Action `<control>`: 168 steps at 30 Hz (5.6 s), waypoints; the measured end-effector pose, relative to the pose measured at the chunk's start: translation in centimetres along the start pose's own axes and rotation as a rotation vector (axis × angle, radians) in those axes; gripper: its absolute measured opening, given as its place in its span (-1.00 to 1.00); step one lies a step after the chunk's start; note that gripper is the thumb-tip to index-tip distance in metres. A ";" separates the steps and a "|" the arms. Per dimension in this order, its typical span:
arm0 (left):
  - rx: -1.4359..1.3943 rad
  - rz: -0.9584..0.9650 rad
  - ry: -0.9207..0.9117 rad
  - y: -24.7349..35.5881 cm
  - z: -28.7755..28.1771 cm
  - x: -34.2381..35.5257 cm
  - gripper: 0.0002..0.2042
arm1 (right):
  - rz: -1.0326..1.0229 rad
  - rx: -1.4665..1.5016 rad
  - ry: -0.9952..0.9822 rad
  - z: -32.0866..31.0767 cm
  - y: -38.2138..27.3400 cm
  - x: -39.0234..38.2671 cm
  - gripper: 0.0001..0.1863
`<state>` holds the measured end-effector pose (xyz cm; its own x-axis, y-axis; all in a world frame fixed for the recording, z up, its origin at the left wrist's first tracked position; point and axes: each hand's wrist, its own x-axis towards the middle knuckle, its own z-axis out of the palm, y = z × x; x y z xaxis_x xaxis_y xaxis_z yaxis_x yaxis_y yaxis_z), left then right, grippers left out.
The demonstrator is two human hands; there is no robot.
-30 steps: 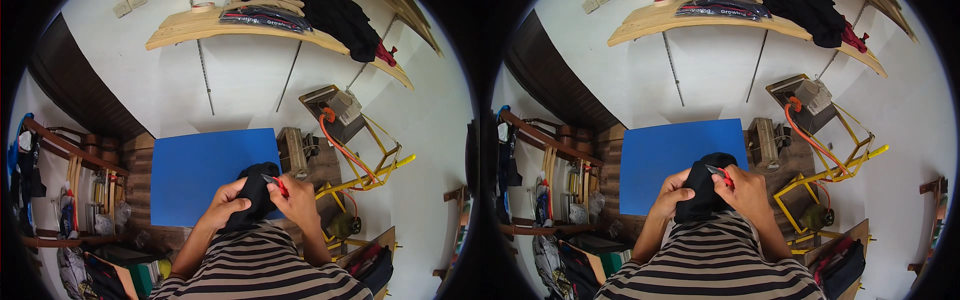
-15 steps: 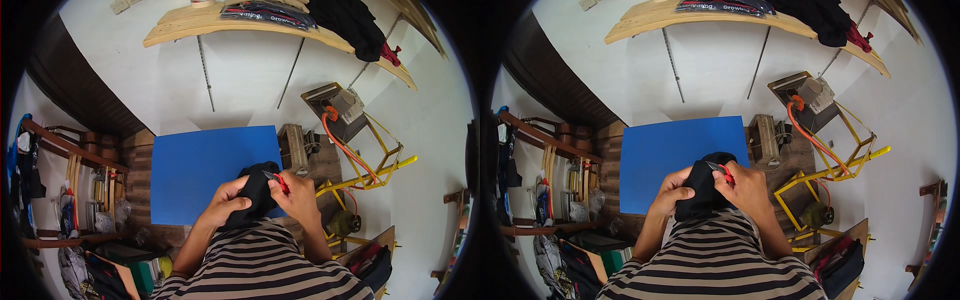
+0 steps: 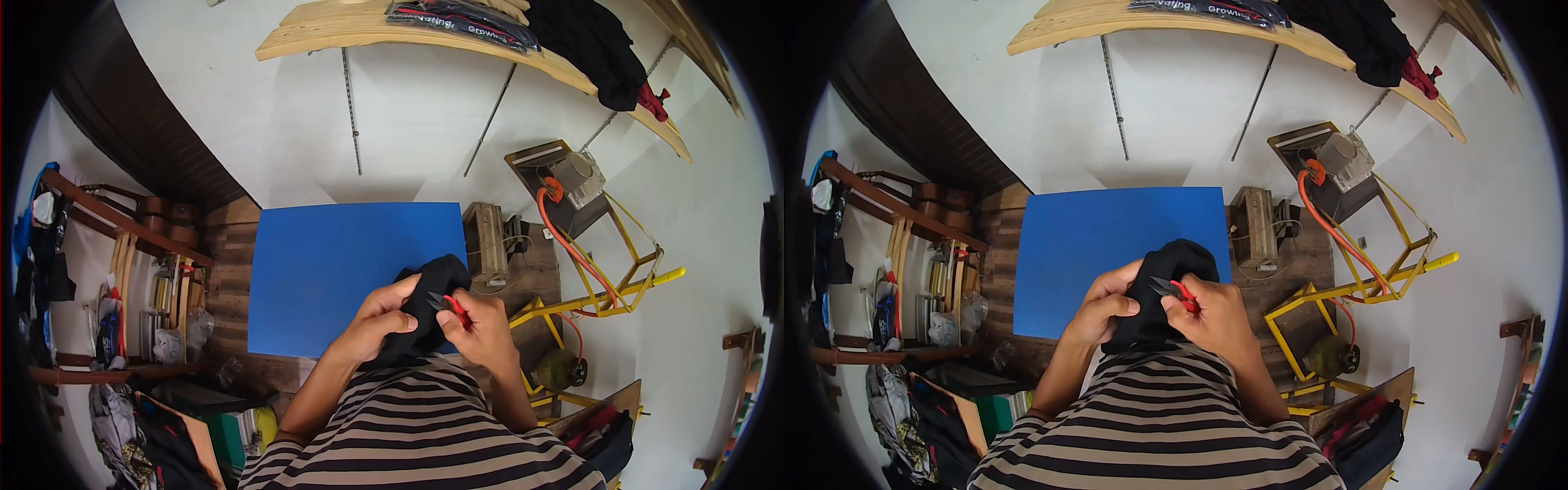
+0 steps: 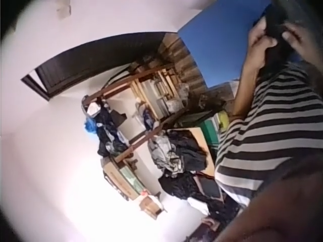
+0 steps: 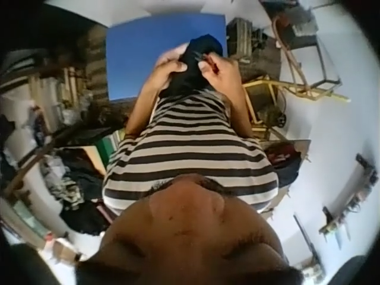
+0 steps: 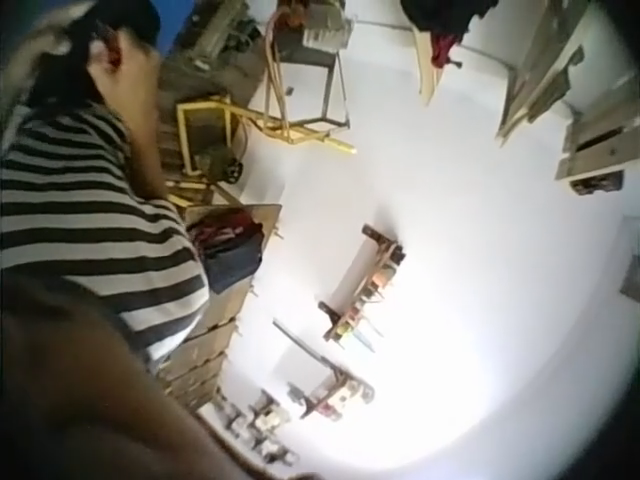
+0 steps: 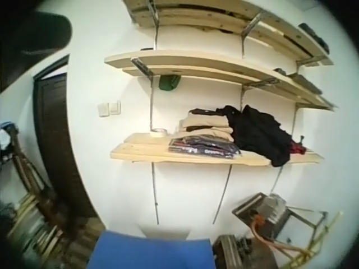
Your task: Marking and cutting black fabric pieces at a workbench.
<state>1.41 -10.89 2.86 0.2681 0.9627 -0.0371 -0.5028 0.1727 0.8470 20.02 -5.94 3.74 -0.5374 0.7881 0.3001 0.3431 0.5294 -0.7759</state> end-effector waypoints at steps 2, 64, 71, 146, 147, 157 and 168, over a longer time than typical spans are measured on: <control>-0.003 0.001 -0.001 -0.1 0.0 0.0 -0.28 | 0.055 0.095 -0.051 0.1 0.3 -0.4 -0.63; -0.850 0.473 0.470 -2.1 -4.2 -6.8 -0.45 | -0.130 0.649 0.048 3.7 -0.4 18.8 -0.76; -1.049 -0.064 0.231 -4.9 -3.4 -7.0 -0.54 | -0.050 0.705 -0.073 8.7 7.9 15.8 -0.76; -0.364 0.440 0.181 -0.9 -3.7 -7.9 -0.62 | -0.209 -0.197 0.382 12.2 -7.3 1.1 -0.66; -0.375 0.430 0.181 -0.6 -3.6 -7.8 -0.61 | -0.212 -0.199 0.382 12.1 -7.1 1.3 -0.66; -0.328 0.439 0.347 -0.4 -3.0 -7.7 -0.62 | -0.137 -0.204 0.331 11.7 -7.7 1.1 -0.65; -0.253 0.480 0.446 0.0 -2.7 -7.7 -0.72 | -0.122 -0.156 0.392 12.0 -7.5 1.2 -0.67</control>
<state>-2.88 -17.77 1.71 -0.3673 0.9287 0.0504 -0.6712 -0.3022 0.6769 7.54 -12.71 3.21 -0.2581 0.7606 0.5957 0.4234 0.6433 -0.6379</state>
